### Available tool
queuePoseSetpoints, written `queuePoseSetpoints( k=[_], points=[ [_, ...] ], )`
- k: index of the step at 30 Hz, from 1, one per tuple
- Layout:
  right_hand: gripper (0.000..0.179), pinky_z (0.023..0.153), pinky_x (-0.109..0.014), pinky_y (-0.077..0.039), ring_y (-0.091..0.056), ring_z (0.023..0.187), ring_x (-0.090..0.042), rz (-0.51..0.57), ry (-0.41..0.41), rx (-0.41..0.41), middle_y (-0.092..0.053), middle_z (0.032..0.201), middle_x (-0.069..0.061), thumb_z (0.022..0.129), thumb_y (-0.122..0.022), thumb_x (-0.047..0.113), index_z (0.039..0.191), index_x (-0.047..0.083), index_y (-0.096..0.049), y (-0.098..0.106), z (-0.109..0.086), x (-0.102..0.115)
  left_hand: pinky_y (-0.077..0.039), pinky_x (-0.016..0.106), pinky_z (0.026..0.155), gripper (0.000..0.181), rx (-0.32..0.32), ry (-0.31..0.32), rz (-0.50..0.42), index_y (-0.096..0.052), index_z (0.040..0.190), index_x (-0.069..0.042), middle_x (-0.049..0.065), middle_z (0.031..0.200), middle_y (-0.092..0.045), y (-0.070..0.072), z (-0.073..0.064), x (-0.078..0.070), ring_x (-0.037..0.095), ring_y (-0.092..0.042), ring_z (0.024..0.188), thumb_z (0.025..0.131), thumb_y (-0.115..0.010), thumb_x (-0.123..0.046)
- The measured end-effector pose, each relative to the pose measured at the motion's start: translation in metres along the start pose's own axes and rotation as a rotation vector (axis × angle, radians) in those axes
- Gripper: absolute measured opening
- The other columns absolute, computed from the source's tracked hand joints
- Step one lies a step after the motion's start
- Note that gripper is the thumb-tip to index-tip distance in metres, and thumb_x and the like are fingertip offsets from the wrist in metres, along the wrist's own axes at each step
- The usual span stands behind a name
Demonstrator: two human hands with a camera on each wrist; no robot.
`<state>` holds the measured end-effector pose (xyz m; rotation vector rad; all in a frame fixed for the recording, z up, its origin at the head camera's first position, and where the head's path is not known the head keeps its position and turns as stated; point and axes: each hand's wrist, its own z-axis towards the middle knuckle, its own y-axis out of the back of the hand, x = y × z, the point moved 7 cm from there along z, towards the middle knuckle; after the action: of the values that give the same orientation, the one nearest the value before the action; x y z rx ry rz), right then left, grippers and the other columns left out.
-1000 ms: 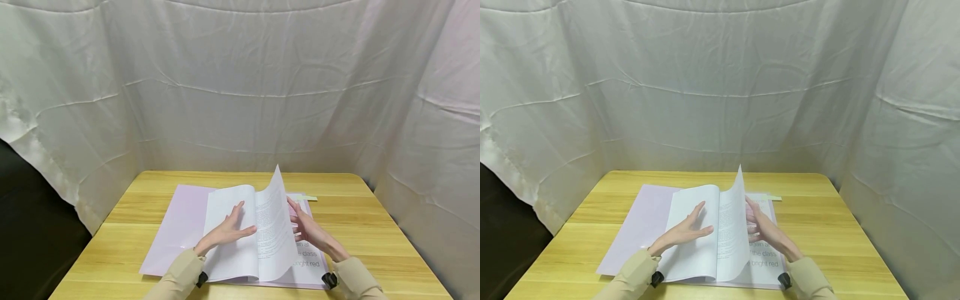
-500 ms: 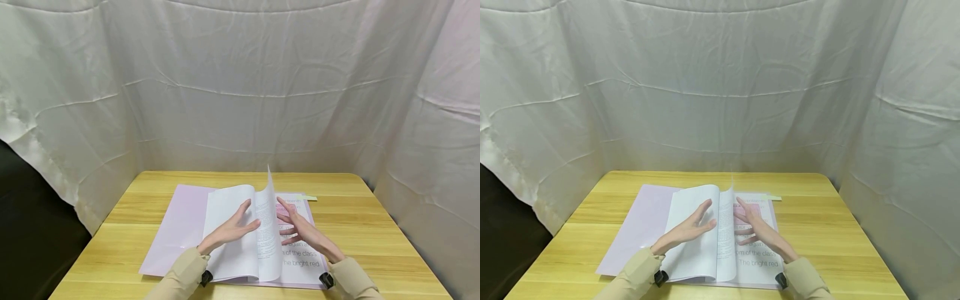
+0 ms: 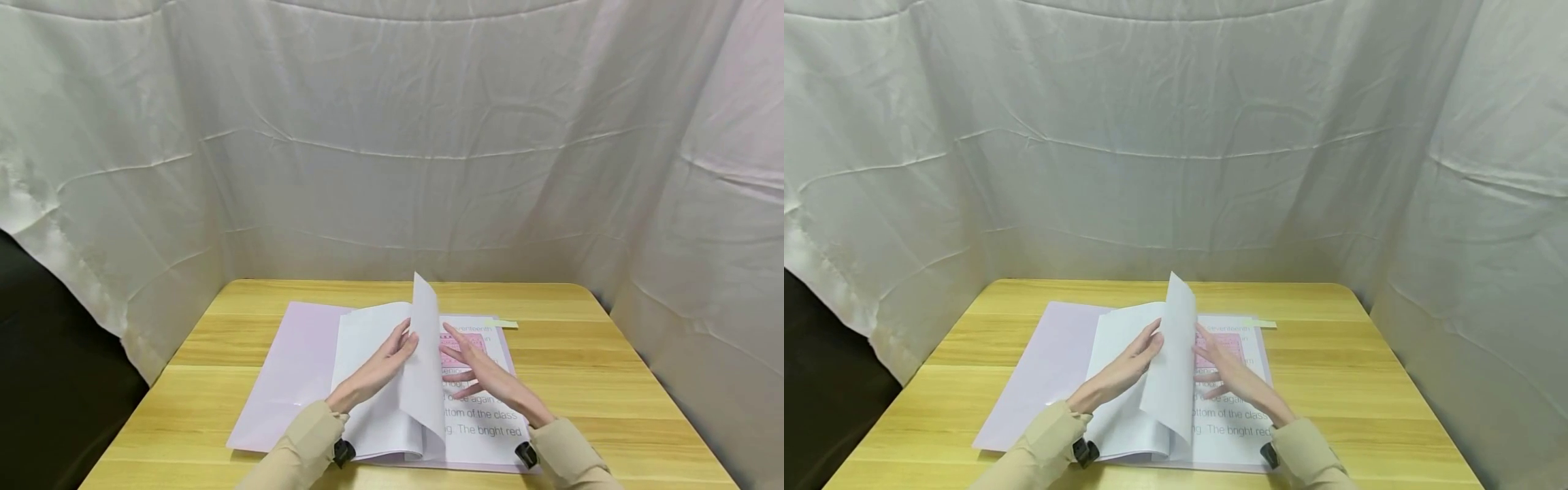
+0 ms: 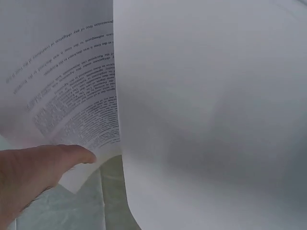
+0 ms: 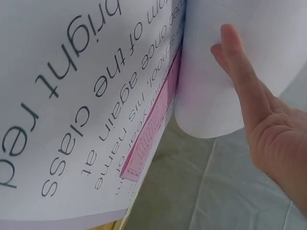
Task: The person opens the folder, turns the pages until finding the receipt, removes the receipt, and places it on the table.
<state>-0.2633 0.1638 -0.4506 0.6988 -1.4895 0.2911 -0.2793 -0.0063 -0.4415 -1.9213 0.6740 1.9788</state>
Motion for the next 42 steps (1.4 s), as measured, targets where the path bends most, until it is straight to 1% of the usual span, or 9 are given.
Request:
queuePoseSetpoints(
  k=[4,7,10,15,19,29,32,36,42],
  points=[
    [0.060,0.087,-0.057,-0.060,-0.051,0.128,-0.059,-0.042,-0.007,-0.020,-0.013,0.164,-0.033,0.109,-0.009,0.049,0.163,0.026,0.004,-0.001,0.002,-0.001,-0.012,0.060,0.127,0.077,-0.042,0.009,-0.093,-0.002,0.161,-0.003,0.029,0.166,-0.013,0.003,0.001,0.002,0.043,-0.010,0.156,0.108,-0.040,-0.044],
    [0.060,0.088,-0.056,-0.060,-0.051,0.128,-0.059,-0.068,0.001,-0.024,-0.014,0.164,-0.033,0.109,-0.008,0.049,0.164,0.026,0.003,-0.002,0.003,-0.002,-0.021,0.060,0.125,0.073,-0.070,-0.003,-0.175,-0.003,0.161,-0.001,0.032,0.164,-0.018,0.006,0.003,0.004,0.046,-0.020,0.153,0.109,-0.041,-0.036],
    [0.060,0.089,-0.055,-0.060,-0.051,0.129,-0.058,-0.090,0.009,-0.027,-0.016,0.163,-0.033,0.109,-0.009,0.048,0.164,0.024,0.002,-0.002,0.004,-0.003,-0.033,0.057,0.121,0.073,-0.137,0.011,-0.217,-0.007,0.160,0.001,0.034,0.162,-0.022,0.014,0.004,0.007,0.047,-0.031,0.149,0.108,-0.046,-0.031],
    [0.059,0.090,-0.056,-0.059,-0.055,0.128,-0.054,-0.105,0.008,-0.041,-0.022,0.162,-0.032,0.110,-0.010,0.045,0.164,0.023,-0.001,-0.001,0.007,-0.005,-0.047,0.054,0.111,0.077,-0.282,0.066,-0.171,-0.013,0.159,0.001,0.035,0.157,-0.033,0.030,0.004,0.016,0.046,-0.048,0.138,0.101,-0.058,-0.019],
    [0.058,0.090,-0.054,-0.060,-0.058,0.124,-0.052,-0.143,0.021,-0.060,-0.026,0.161,-0.033,0.111,-0.010,0.042,0.164,0.019,-0.003,0.001,0.007,-0.003,-0.051,0.053,0.106,0.085,-0.364,0.125,-0.106,-0.017,0.158,0.000,0.033,0.152,-0.042,0.042,0.001,0.024,0.044,-0.055,0.131,0.091,-0.068,-0.010],
    [0.054,0.086,-0.053,-0.061,-0.066,0.108,-0.050,-0.176,0.078,-0.178,-0.045,0.144,-0.039,0.111,-0.032,0.028,0.157,-0.001,-0.026,0.027,0.007,-0.009,-0.051,0.056,0.105,0.100,-0.363,0.206,-0.094,-0.011,0.159,-0.005,0.035,0.153,-0.038,0.064,-0.004,0.043,0.048,-0.053,0.131,0.084,-0.077,-0.006],
    [0.053,0.083,-0.049,-0.062,-0.067,0.104,-0.048,-0.167,0.080,-0.223,-0.050,0.139,-0.040,0.108,-0.044,0.022,0.152,-0.007,-0.033,0.040,0.008,-0.015,-0.052,0.052,0.103,0.102,-0.361,0.227,-0.048,-0.010,0.159,-0.006,0.035,0.152,-0.039,0.072,-0.006,0.048,0.046,-0.055,0.129,0.083,-0.079,-0.008],
    [0.055,0.081,-0.043,-0.063,-0.068,0.101,-0.040,-0.189,0.049,-0.297,-0.054,0.133,-0.038,0.101,-0.059,0.015,0.147,-0.009,-0.040,0.059,0.010,-0.024,-0.052,0.050,0.099,0.104,-0.369,0.240,0.087,-0.013,0.158,-0.005,0.034,0.146,-0.046,0.086,-0.009,0.053,0.042,-0.058,0.123,0.081,-0.082,-0.012],
    [0.059,0.074,-0.036,-0.063,-0.066,0.093,-0.022,-0.232,-0.035,-0.367,-0.059,0.125,-0.034,0.093,-0.069,0.011,0.143,-0.009,-0.045,0.083,0.014,-0.039,-0.046,0.059,0.105,0.103,-0.375,0.235,0.314,-0.016,0.158,-0.003,0.035,0.139,-0.051,0.103,-0.015,0.053,0.045,-0.054,0.126,0.081,-0.083,-0.015]
  ],
)
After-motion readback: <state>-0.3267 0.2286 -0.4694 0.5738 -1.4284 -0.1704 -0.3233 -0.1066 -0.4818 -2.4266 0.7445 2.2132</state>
